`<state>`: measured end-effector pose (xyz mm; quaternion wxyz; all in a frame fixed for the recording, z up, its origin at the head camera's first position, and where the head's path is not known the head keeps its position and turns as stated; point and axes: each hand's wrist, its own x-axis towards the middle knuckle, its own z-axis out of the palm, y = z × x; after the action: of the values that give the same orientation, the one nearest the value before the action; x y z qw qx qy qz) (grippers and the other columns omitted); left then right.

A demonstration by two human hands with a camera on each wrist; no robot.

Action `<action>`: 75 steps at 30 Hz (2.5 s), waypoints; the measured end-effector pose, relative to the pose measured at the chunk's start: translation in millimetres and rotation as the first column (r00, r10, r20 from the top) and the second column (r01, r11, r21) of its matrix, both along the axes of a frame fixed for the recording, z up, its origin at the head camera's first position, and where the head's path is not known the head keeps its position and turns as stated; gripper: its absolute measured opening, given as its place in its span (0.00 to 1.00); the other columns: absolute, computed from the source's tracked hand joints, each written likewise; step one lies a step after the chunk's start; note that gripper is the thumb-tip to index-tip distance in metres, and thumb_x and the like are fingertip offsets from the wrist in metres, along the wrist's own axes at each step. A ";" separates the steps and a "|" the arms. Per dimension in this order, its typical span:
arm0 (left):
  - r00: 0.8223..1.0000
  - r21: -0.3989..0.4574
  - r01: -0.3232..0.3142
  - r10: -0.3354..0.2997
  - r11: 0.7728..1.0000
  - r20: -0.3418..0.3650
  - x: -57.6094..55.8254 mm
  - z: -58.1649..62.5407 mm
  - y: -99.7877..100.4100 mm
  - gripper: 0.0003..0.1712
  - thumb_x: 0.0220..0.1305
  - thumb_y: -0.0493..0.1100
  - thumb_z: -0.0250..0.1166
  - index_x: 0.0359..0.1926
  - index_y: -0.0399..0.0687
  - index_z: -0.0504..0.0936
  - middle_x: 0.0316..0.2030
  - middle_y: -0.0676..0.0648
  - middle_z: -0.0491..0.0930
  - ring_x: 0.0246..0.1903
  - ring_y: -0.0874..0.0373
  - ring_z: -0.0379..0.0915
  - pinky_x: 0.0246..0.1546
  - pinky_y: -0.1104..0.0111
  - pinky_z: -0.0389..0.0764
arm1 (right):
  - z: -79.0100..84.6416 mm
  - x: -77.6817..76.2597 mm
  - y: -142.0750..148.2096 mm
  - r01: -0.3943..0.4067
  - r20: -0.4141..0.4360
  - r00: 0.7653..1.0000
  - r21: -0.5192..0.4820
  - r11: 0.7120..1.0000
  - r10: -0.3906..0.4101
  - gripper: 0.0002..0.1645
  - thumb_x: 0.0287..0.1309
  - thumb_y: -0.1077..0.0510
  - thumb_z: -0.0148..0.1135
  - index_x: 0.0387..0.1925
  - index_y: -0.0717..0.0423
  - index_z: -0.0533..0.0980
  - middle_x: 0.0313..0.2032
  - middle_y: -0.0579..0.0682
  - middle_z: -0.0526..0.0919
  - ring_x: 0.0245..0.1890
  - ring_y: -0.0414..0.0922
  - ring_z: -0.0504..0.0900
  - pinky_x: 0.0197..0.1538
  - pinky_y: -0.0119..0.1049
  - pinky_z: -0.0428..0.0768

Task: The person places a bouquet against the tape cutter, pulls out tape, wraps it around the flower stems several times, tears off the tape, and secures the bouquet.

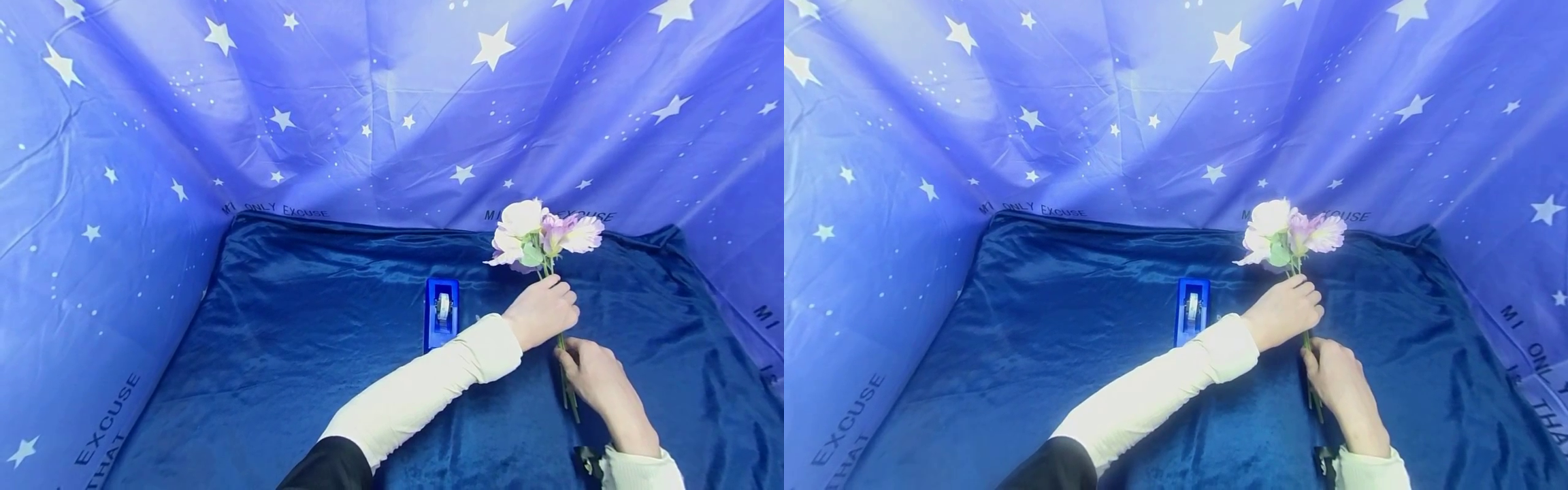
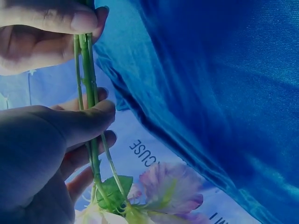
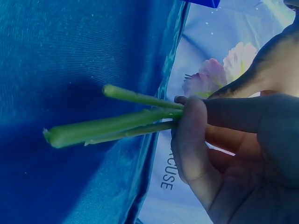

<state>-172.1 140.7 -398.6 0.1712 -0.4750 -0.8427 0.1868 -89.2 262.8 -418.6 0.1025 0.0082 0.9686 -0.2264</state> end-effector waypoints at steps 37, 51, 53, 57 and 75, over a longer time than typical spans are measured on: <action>0.996 0.140 -0.090 0.092 0.986 -0.013 -4.2 18.5 -53.4 0.15 0.75 0.45 0.52 0.47 0.69 0.84 0.45 0.63 0.81 0.50 0.63 0.73 0.63 0.65 0.63 | 8.1 -17.9 -24.9 -0.184 -0.273 0.943 0.053 0.982 0.191 0.07 0.64 0.60 0.61 0.31 0.60 0.80 0.27 0.50 0.77 0.26 0.47 0.76 0.31 0.48 0.73; 0.993 0.161 -0.119 0.121 0.980 -0.007 -3.5 22.4 -72.5 0.15 0.73 0.44 0.52 0.44 0.68 0.85 0.44 0.62 0.82 0.52 0.61 0.75 0.68 0.61 0.61 | 7.5 -21.9 -32.0 -0.212 -0.351 0.911 0.052 0.976 0.217 0.06 0.64 0.61 0.63 0.37 0.60 0.82 0.28 0.48 0.78 0.26 0.43 0.74 0.32 0.46 0.73; 0.992 0.162 -0.123 0.127 0.979 -0.015 -3.5 23.0 -75.5 0.15 0.73 0.44 0.52 0.44 0.69 0.85 0.44 0.62 0.83 0.52 0.61 0.75 0.67 0.62 0.62 | 7.3 -22.7 -33.3 -0.217 -0.364 0.905 0.052 0.975 0.221 0.05 0.64 0.61 0.63 0.37 0.59 0.83 0.27 0.47 0.77 0.25 0.43 0.73 0.31 0.44 0.72; 0.990 0.155 -0.136 0.142 0.978 -0.023 -3.1 24.8 -81.8 0.15 0.72 0.45 0.53 0.44 0.69 0.85 0.45 0.62 0.83 0.51 0.61 0.76 0.65 0.62 0.64 | 6.4 -24.1 -35.6 -0.237 -0.412 0.880 0.051 0.970 0.237 0.03 0.63 0.61 0.64 0.34 0.56 0.83 0.24 0.44 0.73 0.23 0.40 0.69 0.30 0.41 0.69; 0.985 0.166 -0.171 0.173 0.971 0.002 1.3 30.2 -120.3 0.14 0.70 0.42 0.58 0.48 0.65 0.84 0.45 0.60 0.83 0.50 0.62 0.77 0.67 0.62 0.64 | 10.9 -27.3 -43.9 -0.283 -0.483 0.835 0.034 0.959 0.264 0.08 0.60 0.63 0.67 0.41 0.56 0.86 0.24 0.40 0.73 0.23 0.37 0.67 0.28 0.33 0.68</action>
<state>-170.8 20.3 -368.4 0.1984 -0.3831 -0.8922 0.1333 -116.5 218.9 -407.7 -0.1111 -0.1888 0.9499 -0.2228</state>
